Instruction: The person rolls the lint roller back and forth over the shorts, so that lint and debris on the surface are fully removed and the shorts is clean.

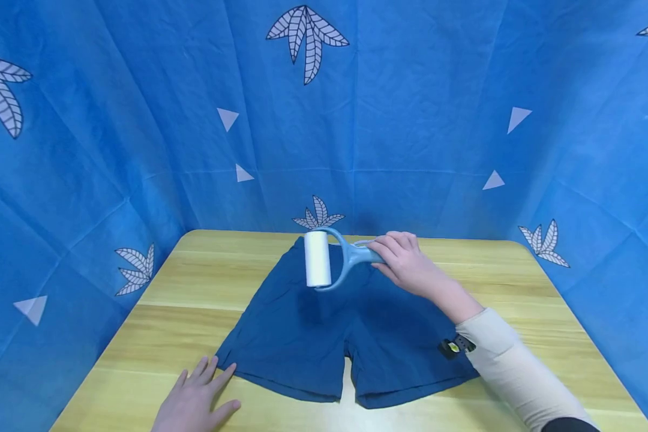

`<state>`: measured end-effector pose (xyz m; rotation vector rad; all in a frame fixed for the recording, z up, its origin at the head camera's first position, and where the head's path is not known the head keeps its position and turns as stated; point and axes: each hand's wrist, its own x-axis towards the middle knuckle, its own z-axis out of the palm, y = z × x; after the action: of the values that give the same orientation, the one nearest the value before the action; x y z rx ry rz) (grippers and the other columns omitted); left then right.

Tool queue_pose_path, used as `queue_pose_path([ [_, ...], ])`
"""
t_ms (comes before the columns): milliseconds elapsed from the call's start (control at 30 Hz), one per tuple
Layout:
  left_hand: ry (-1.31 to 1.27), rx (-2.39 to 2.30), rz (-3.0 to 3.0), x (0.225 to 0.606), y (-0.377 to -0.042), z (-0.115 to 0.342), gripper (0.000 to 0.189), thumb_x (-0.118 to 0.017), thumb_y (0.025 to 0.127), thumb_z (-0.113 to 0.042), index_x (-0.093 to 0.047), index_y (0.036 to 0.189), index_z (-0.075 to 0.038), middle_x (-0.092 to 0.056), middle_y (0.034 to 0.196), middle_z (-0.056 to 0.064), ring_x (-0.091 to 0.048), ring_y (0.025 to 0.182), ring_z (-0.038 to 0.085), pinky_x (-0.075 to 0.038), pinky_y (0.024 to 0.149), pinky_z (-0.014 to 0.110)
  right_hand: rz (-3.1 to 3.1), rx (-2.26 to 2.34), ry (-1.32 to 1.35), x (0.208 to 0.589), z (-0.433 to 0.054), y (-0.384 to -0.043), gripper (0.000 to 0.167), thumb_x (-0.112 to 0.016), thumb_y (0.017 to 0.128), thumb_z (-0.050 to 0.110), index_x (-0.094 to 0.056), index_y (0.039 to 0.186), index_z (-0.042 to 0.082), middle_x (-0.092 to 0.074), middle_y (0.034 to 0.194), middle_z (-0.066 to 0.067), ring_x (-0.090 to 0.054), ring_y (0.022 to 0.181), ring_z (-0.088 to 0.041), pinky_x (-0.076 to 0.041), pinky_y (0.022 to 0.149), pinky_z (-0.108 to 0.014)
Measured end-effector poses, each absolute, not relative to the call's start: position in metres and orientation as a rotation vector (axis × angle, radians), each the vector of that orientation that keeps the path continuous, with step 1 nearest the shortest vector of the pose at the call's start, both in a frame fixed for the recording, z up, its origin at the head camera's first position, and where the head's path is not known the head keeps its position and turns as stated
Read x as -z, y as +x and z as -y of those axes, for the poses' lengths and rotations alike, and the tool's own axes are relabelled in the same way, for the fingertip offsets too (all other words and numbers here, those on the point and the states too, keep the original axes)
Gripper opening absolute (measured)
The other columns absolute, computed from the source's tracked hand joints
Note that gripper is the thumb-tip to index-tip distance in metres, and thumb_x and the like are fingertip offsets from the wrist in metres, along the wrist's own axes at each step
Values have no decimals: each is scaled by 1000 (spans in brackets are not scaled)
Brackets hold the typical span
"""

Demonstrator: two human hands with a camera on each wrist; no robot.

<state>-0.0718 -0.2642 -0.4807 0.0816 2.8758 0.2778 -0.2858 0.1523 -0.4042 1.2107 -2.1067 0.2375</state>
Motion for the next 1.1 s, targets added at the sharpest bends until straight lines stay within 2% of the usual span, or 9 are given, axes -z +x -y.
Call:
queue_pose_path([
  [133,57,-309,-2853,481,-72,264,78,-60,80,-69,-53,141,-20,-45,148,22,-34,142,46,-25,110,71,2127,-212,1295,402,-129,-286,49,-34,103,44,-57,127,9,-60,121,-7,-47,111,-25,-39,91,-44],
  [233,56,-333,-2847,483,-71,265,80,-60,80,-70,-52,142,-20,-44,149,23,-33,142,46,-27,109,72,2144,-180,1347,402,-111,-287,39,-51,100,36,-57,129,11,-59,123,-5,-47,114,-24,-40,93,-43],
  [333,66,-335,-2854,485,-69,265,82,-60,79,-70,-51,142,-19,-43,150,23,-35,141,45,-29,107,72,2145,-128,1396,402,-93,-289,41,-67,92,29,-57,129,13,-59,125,-5,-47,117,-24,-41,96,-42],
  [400,63,-342,-2858,486,-69,265,82,-60,79,-70,-51,142,-19,-43,150,23,-35,141,45,-29,107,72,2129,-81,1430,402,-80,-290,44,-71,90,27,-58,129,14,-59,126,-5,-47,119,-24,-42,99,-42],
  [533,56,-354,-2871,487,-69,266,83,-60,79,-71,-51,142,-19,-43,150,23,-35,141,45,-30,107,71,2107,0,1517,401,-55,-291,43,-68,92,27,-56,131,15,-58,129,-4,-48,121,-23,-42,103,-42],
  [767,53,-369,-2868,486,-68,265,83,-60,79,-72,-51,142,-19,-42,150,23,-34,141,45,-28,108,71,2207,102,1685,411,-16,-285,39,-51,102,31,-48,139,18,-53,137,1,-43,129,-18,-36,110,-41],
  [900,33,-368,-2848,485,-70,265,84,-59,78,-72,-52,142,-18,-42,150,24,-33,142,46,-26,109,72,2173,172,1746,423,-1,-281,40,-50,102,32,-48,140,20,-52,137,2,-42,132,-17,-36,112,-40],
  [1100,4,-362,-2827,484,-72,265,85,-58,78,-74,-52,141,-17,-42,150,23,-32,142,47,-25,110,72,2140,213,1795,435,15,-279,41,-56,99,32,-49,138,21,-53,136,3,-44,131,-17,-38,111,-39],
])
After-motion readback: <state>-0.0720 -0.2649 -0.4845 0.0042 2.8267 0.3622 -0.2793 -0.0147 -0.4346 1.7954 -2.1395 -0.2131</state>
